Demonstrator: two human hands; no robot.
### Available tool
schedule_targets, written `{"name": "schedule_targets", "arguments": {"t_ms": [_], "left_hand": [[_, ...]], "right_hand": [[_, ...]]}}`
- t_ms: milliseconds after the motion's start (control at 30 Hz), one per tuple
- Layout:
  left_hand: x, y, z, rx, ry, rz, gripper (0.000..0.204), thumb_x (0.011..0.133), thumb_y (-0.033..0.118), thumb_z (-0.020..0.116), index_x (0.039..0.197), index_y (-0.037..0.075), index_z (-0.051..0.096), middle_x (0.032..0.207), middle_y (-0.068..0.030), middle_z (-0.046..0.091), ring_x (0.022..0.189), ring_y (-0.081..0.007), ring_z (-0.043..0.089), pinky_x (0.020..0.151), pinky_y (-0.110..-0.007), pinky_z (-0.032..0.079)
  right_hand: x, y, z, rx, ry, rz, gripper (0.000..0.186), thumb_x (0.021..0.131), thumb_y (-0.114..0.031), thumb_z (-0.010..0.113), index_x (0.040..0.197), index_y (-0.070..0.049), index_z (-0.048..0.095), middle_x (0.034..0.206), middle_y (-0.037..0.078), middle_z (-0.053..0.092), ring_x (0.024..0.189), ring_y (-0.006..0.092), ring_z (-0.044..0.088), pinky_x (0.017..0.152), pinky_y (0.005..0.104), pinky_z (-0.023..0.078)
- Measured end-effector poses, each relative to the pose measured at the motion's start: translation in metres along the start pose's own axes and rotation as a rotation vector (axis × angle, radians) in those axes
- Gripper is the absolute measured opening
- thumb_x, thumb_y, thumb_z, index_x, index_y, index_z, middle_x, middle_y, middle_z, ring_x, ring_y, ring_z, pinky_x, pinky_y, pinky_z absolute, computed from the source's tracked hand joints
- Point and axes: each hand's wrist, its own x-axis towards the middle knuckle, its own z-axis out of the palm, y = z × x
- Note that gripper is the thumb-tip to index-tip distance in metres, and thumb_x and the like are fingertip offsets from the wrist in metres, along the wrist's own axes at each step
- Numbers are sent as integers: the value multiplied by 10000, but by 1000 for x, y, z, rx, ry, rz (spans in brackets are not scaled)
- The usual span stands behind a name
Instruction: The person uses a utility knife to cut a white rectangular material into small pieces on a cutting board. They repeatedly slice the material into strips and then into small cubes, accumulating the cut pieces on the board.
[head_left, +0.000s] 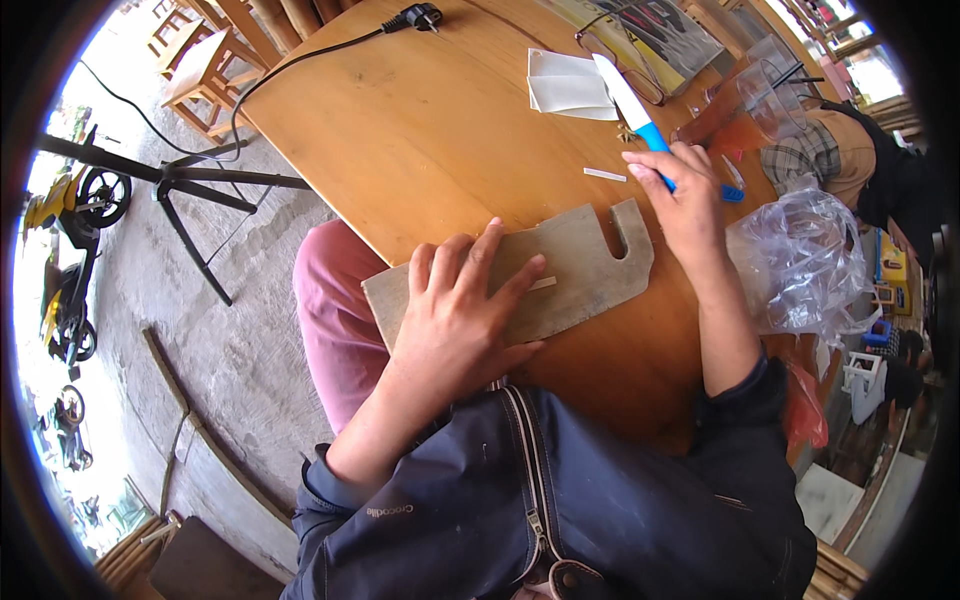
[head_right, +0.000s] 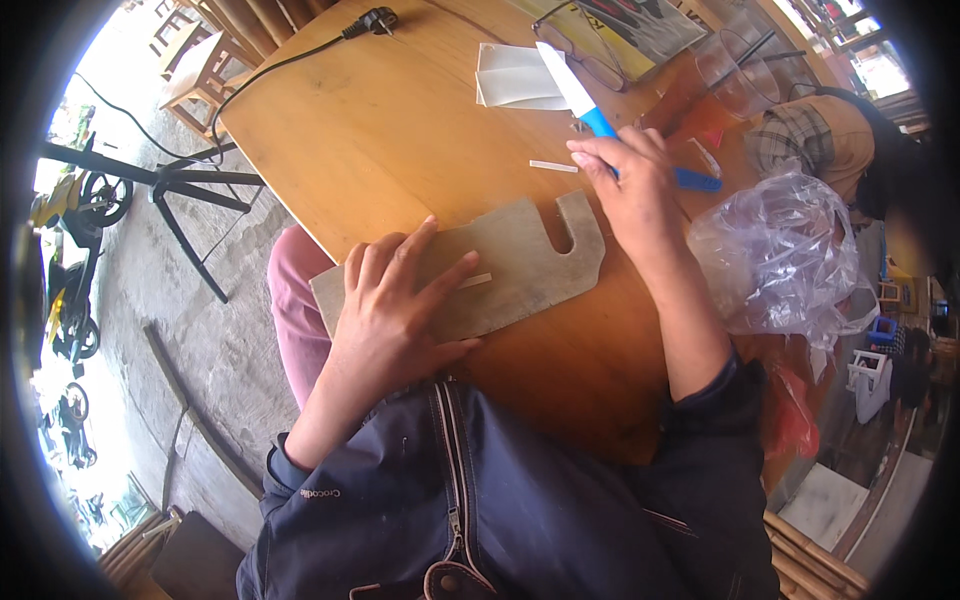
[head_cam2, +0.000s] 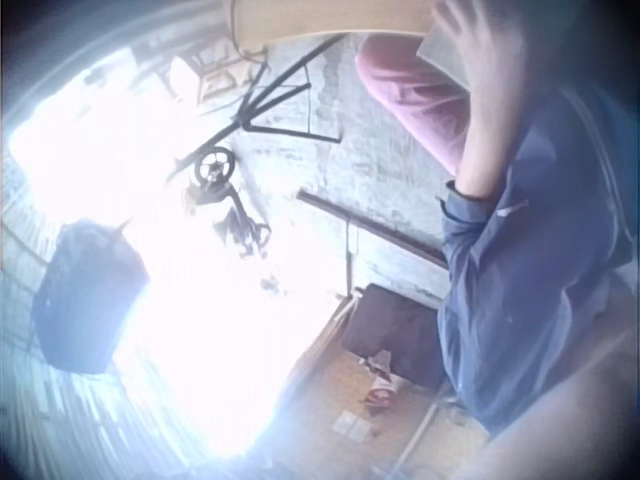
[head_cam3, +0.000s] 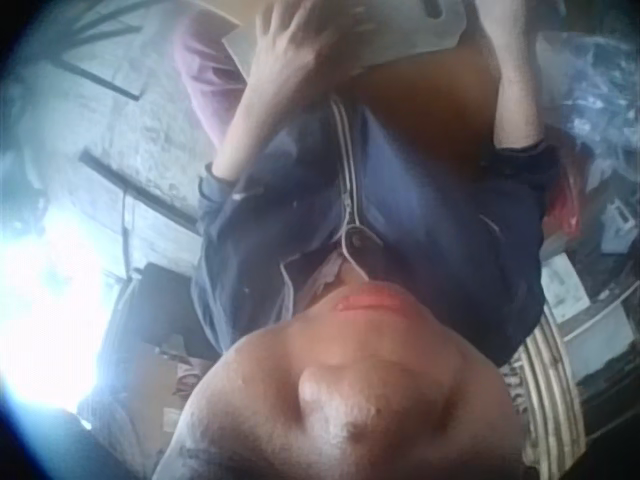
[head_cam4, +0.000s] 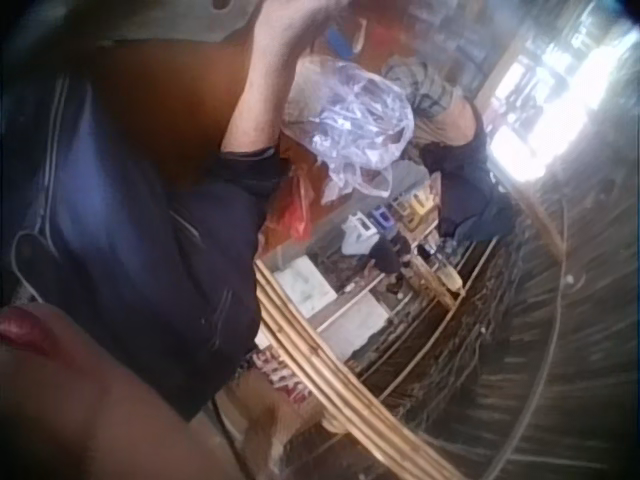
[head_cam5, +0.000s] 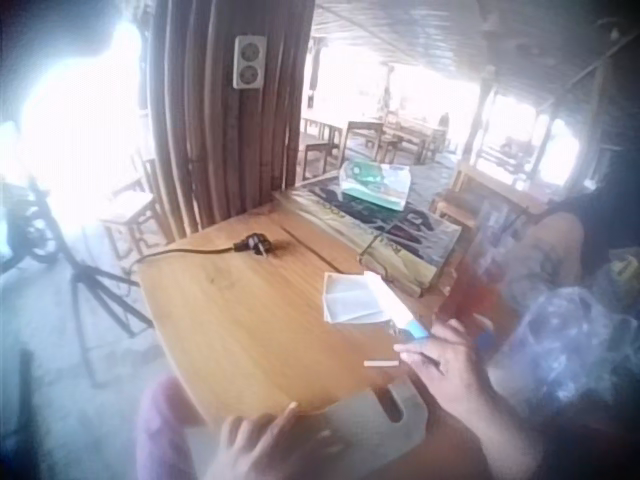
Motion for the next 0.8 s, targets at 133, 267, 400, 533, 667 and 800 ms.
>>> {"name": "schedule_targets", "arguments": {"t_ms": [133, 267, 400, 533, 667, 800], "left_hand": [[10, 3, 6, -4, -8, -15, 831, 579, 384, 931, 1355, 230, 679, 1474, -183, 508, 1276, -385, 509, 1078, -550, 405], [20, 13, 21, 13, 54, -41, 813, 620, 410, 919, 1368, 220, 663, 1471, -198, 502, 1279, -394, 507, 1087, -562, 394], [25, 15, 28, 39, 50, -28, 825, 664, 480, 884, 1393, 189, 630, 1487, -218, 476, 1332, -385, 466, 1124, -594, 340], [27, 17, 23, 105, 16, 5, 820, 701, 502, 860, 1415, 188, 606, 1500, -191, 470, 1398, -377, 424, 1179, -643, 265], [29, 14, 19, 46, -27, 51, 796, 712, 448, 866, 1428, 222, 603, 1511, -139, 481, 1417, -369, 423, 1197, -642, 256], [32, 8, 12, -12, -77, 50, 806, 688, 381, 887, 1435, 258, 611, 1507, -107, 504, 1412, -349, 451, 1198, -616, 291]], "right_hand": [[-3, -34, -28, 49, -5, 17, 147, 940, -55, 702, 1064, -54, 782, 823, 69, 638, 810, 222, 552, 729, 338, 455], [-40, -54, -36, 227, -24, 166, 171, 960, -18, 668, 1097, -34, 768, 825, 52, 623, 816, 175, 542, 730, 300, 435], [-73, -45, -21, 250, 93, 138, 204, 962, -4, 659, 1124, -60, 771, 852, 26, 630, 824, 172, 520, 734, 302, 433], [-77, -34, -9, 291, 136, 100, 204, 984, -30, 644, 1152, -48, 759, 862, 25, 624, 800, 170, 510, 736, 304, 435], [-81, -30, -10, 347, 92, 154, 225, 1037, -66, 582, 1192, -32, 743, 894, 12, 607, 806, 112, 500, 730, 256, 423], [-80, -33, -8, 452, 105, 238, 206, 1047, -73, 581, 1160, -26, 746, 885, 25, 629, 779, 104, 497, 713, 251, 416]]}}
